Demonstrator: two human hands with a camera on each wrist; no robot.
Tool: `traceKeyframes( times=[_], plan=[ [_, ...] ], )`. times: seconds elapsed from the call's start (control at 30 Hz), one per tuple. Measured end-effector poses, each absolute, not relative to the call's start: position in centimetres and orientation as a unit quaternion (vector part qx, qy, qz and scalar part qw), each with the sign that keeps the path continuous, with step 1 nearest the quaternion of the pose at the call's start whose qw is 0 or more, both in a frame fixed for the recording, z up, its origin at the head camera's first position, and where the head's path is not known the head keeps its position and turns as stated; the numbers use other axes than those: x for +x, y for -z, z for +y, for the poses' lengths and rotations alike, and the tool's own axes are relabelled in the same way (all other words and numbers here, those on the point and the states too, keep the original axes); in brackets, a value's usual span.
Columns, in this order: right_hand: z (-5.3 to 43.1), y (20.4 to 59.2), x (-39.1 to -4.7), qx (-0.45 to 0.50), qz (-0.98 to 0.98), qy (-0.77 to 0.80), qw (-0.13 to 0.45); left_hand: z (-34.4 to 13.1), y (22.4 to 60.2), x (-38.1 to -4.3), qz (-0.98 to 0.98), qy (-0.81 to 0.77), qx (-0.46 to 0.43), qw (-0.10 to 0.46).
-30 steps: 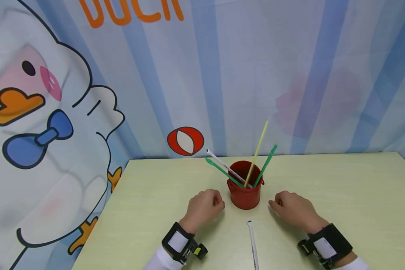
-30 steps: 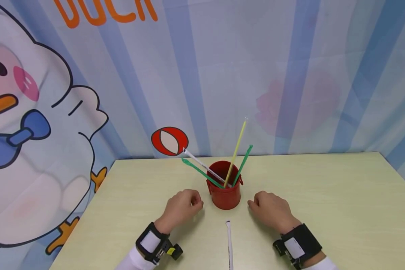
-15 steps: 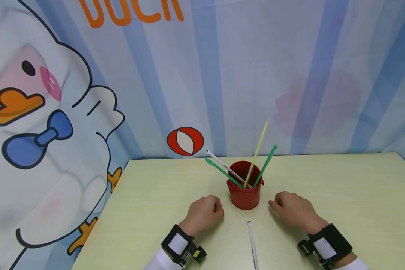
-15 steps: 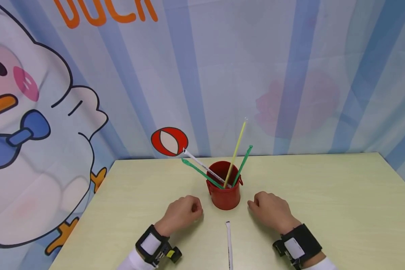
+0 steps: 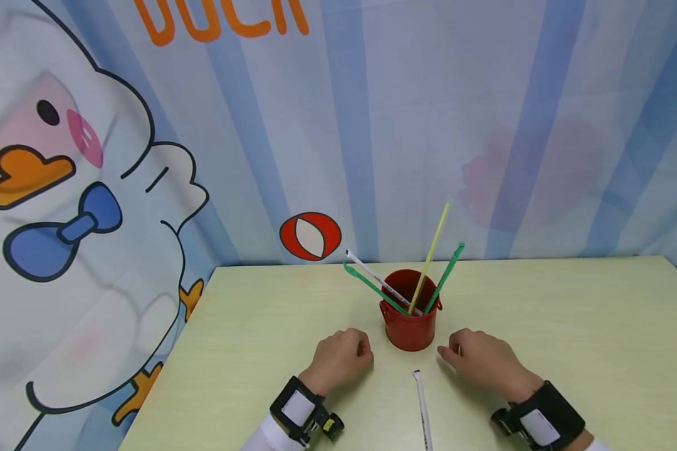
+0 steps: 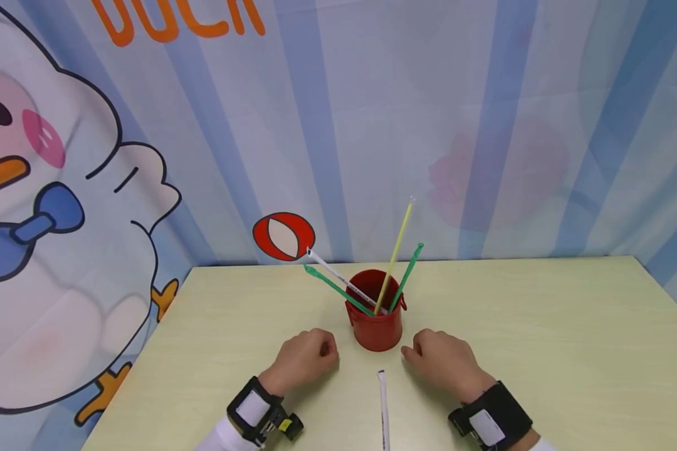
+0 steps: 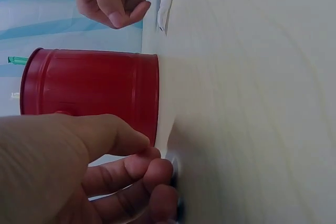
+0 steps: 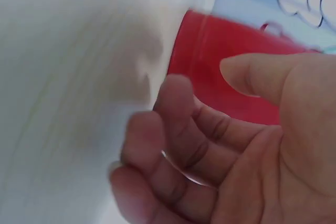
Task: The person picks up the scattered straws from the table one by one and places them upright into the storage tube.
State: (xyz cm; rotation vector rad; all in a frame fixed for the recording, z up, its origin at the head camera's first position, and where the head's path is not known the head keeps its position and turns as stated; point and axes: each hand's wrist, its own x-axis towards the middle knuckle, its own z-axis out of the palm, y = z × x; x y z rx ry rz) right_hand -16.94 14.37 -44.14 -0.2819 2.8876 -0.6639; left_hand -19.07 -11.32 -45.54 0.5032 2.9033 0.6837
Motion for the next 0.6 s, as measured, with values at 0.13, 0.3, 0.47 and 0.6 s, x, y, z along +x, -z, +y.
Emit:
traceKeyframes(
  times=[0.13, 0.3, 0.47, 0.6],
  plan=[
    [12.8, 44.0, -15.7, -0.109, 0.964, 0.220, 0.100, -11.4, 45.6, -19.0, 0.958, -0.226, 0.167, 0.054],
    [11.3, 44.1, -14.1, -0.162, 0.958, 0.204, 0.120, -11.4, 45.5, -18.9, 0.958, -0.225, 0.170, 0.049],
    [10.5, 44.2, -13.0, -0.192, 0.948, 0.199, 0.157, -11.4, 45.4, -18.8, 0.958, -0.225, 0.172, 0.048],
    [10.2, 44.3, -12.6, -0.197, 0.946, 0.187, 0.178, -11.4, 45.4, -18.9, 0.959, -0.223, 0.171, 0.047]
  ],
)
